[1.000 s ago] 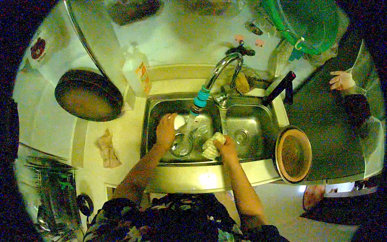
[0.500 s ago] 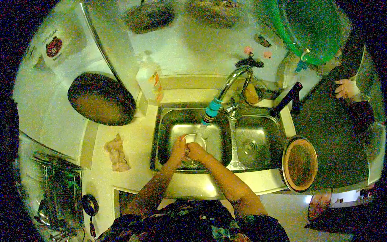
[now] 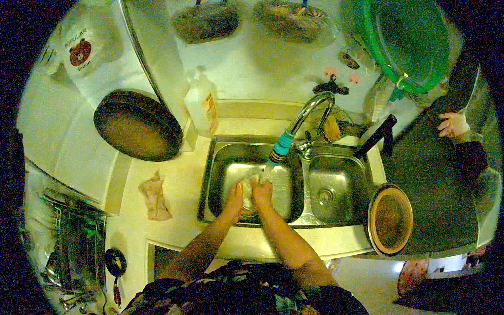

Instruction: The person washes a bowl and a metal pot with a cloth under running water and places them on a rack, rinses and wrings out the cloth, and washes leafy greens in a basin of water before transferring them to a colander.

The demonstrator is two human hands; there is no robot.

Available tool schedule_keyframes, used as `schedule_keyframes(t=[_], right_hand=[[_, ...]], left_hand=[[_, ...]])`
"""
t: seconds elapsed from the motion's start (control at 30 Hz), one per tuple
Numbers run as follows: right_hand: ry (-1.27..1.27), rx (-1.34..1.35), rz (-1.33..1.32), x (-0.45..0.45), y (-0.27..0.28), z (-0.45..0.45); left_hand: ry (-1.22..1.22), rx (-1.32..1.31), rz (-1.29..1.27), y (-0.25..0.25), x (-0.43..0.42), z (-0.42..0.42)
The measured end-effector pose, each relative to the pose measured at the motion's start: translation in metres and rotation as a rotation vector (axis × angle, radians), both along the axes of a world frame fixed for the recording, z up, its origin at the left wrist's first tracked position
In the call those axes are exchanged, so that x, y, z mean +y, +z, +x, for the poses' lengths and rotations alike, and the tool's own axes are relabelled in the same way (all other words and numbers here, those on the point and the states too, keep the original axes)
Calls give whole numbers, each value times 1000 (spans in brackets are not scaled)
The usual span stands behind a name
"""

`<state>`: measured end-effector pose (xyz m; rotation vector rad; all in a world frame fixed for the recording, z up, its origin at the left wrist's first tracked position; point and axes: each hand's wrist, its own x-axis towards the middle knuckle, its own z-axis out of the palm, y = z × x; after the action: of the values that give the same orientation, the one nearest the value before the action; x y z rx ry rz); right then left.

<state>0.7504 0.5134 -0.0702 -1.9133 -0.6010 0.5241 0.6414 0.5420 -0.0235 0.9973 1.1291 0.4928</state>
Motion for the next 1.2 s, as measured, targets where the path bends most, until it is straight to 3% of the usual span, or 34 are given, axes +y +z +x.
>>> schedule_keyframes(t=[0.03,0.07,0.17,0.2,0.3,0.33,0.43,0.53,0.63,0.67,0.73,0.8,0.9,0.97,1.0,1.03,1.1,1.13,1.2], right_hand=[[-135,9,59,-1,-3,4],[10,-36,69,-13,41,3],[475,-651,211,-24,34,20],[666,-852,178,-28,55,20],[753,-1039,-189,-28,108,15],[745,-1146,-190,-22,102,20],[799,-1354,-174,-7,90,38],[682,-1165,-301,-8,95,42],[397,-995,-346,-5,64,39],[259,-903,-191,-6,43,33],[-9,-704,113,-12,-17,15],[-120,-92,201,-4,-84,0],[3,-31,237,-20,-38,3],[197,-396,188,-20,-4,36],[326,-436,96,-15,16,44],[457,-479,15,-10,35,53],[671,-845,138,-11,86,48],[644,-826,101,-12,101,43],[455,-697,130,-11,80,41]], left_hand=[[15,-33,12,-9,2,0],[27,-65,22,-14,2,-1],[-97,-42,68,-11,10,-9],[-141,0,191,-9,16,-8],[-299,107,194,16,23,-6],[-287,188,144,53,16,-6],[-434,241,443,42,21,-2],[-224,46,452,25,22,8],[4,-229,375,26,24,10],[59,-200,432,51,17,8],[143,-89,710,35,17,9],[201,-39,871,25,14,8],[256,-66,940,17,11,6],[116,-123,712,-6,29,2],[43,-150,598,-13,39,-1],[-76,-98,669,-5,44,-2],[-308,6,805,20,50,-3],[-193,-73,811,8,52,6],[-56,-77,822,11,41,10]])
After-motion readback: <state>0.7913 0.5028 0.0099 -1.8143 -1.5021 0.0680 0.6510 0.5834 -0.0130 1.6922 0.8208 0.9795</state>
